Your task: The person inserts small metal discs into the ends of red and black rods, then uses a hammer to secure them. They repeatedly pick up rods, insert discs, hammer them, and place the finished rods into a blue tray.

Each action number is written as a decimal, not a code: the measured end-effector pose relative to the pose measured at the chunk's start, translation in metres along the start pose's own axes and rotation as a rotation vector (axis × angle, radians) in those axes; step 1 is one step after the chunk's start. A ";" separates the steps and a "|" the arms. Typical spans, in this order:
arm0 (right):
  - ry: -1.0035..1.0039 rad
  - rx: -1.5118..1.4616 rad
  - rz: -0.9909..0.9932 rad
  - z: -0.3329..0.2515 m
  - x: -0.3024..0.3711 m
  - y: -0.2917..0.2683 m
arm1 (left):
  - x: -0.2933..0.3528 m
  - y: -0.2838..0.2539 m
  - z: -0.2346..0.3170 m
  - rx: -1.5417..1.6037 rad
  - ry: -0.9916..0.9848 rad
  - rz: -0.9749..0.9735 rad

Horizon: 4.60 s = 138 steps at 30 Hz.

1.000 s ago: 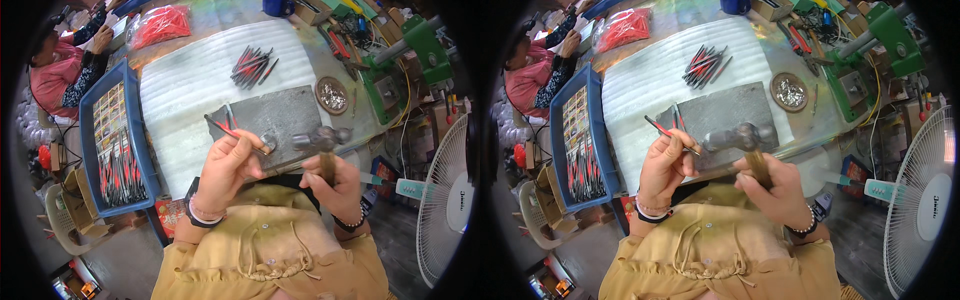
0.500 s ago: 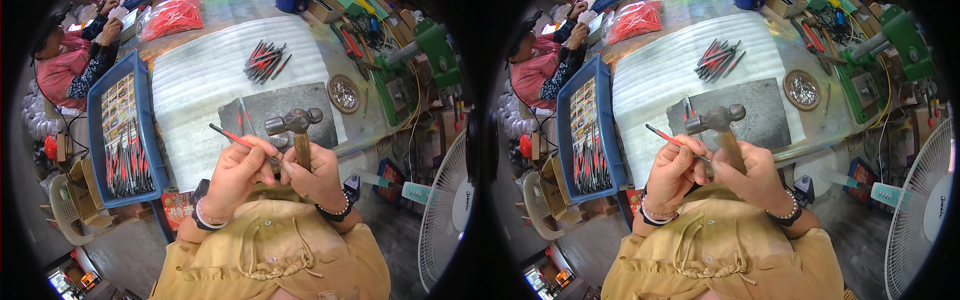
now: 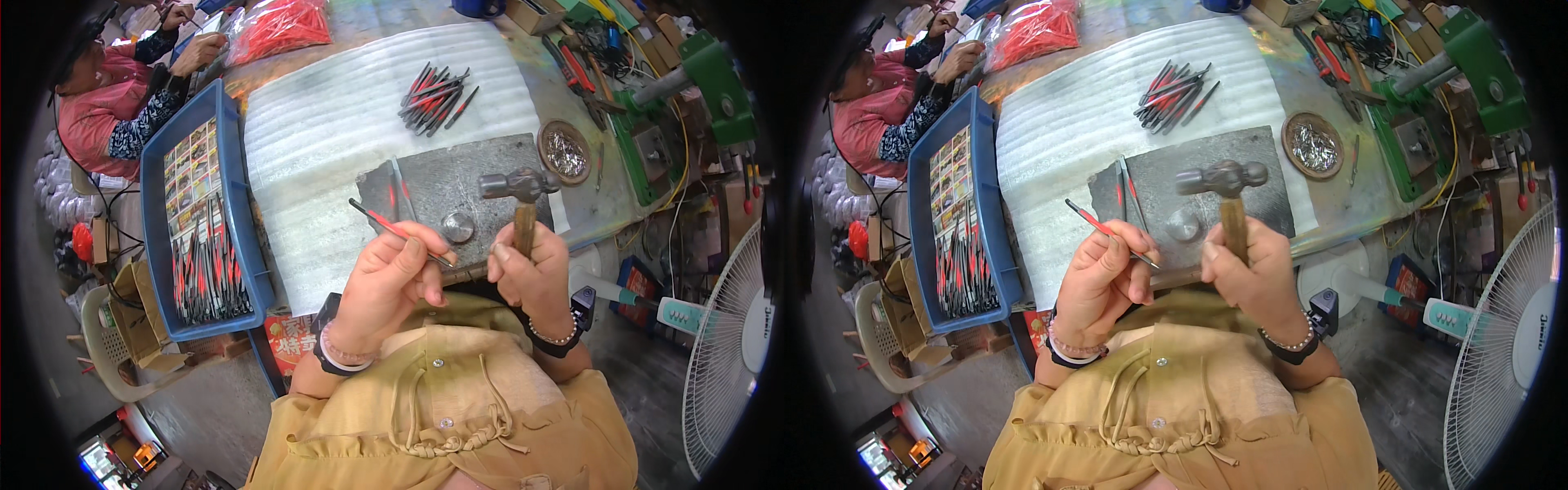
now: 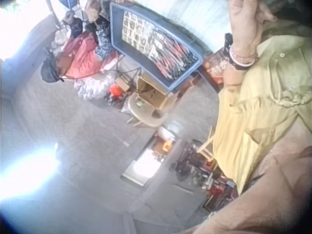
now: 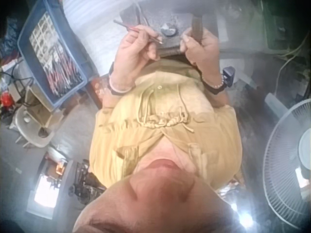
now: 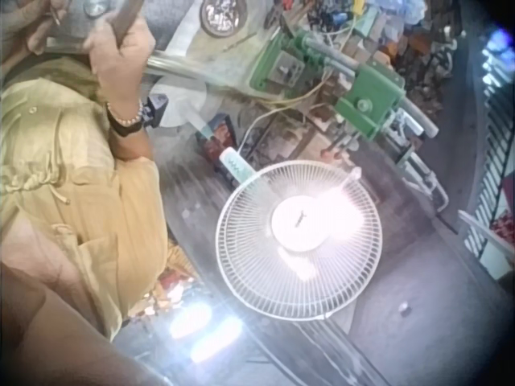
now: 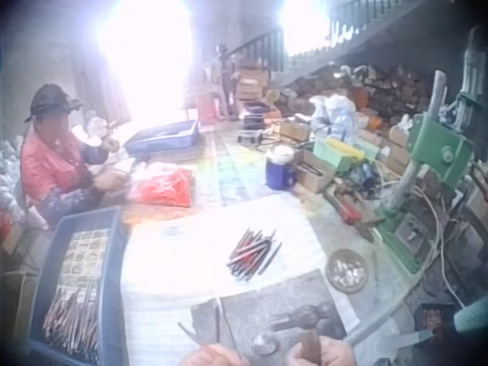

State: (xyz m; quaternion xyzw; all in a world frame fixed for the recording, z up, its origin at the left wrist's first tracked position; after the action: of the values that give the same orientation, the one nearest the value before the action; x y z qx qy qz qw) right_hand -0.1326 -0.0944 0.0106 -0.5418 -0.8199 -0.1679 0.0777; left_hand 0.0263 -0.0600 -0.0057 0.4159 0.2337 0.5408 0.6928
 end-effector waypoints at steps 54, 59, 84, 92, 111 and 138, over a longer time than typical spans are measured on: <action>-0.389 0.144 0.187 -0.141 -0.025 -0.128 | -0.166 -0.070 0.099 -1.899 0.207 0.325; -0.283 0.363 0.115 -0.118 -0.026 -0.133 | -0.183 -0.089 0.092 -1.964 0.159 0.303; -0.313 1.343 0.363 -0.016 -0.120 -0.199 | 0.023 0.056 0.079 -1.279 0.483 0.386; -0.287 1.285 0.388 -0.016 -0.131 -0.209 | 0.037 0.055 0.040 -1.662 0.358 0.195; -0.263 0.256 0.362 -0.032 -0.055 -0.198 | 0.017 0.020 0.007 -1.323 0.335 0.146; -0.144 0.059 0.351 -0.012 -0.001 -0.109 | 0.020 0.027 0.009 -1.445 0.450 -0.096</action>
State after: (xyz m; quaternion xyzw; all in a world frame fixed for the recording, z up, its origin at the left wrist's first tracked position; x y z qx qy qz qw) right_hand -0.2328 -0.1386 0.0009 -0.6844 -0.7210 -0.0886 0.0627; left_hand 0.0245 -0.0419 0.0239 -0.2725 -0.0253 0.6005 0.7513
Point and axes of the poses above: each hand's wrist, its own x-axis away from the middle knuckle, its own y-axis out of the palm, z = x × y, the point moved 7 cm from there along -x, towards the middle knuckle, and after that the axes turned 5 degrees about -z, right-handed, at the moved point
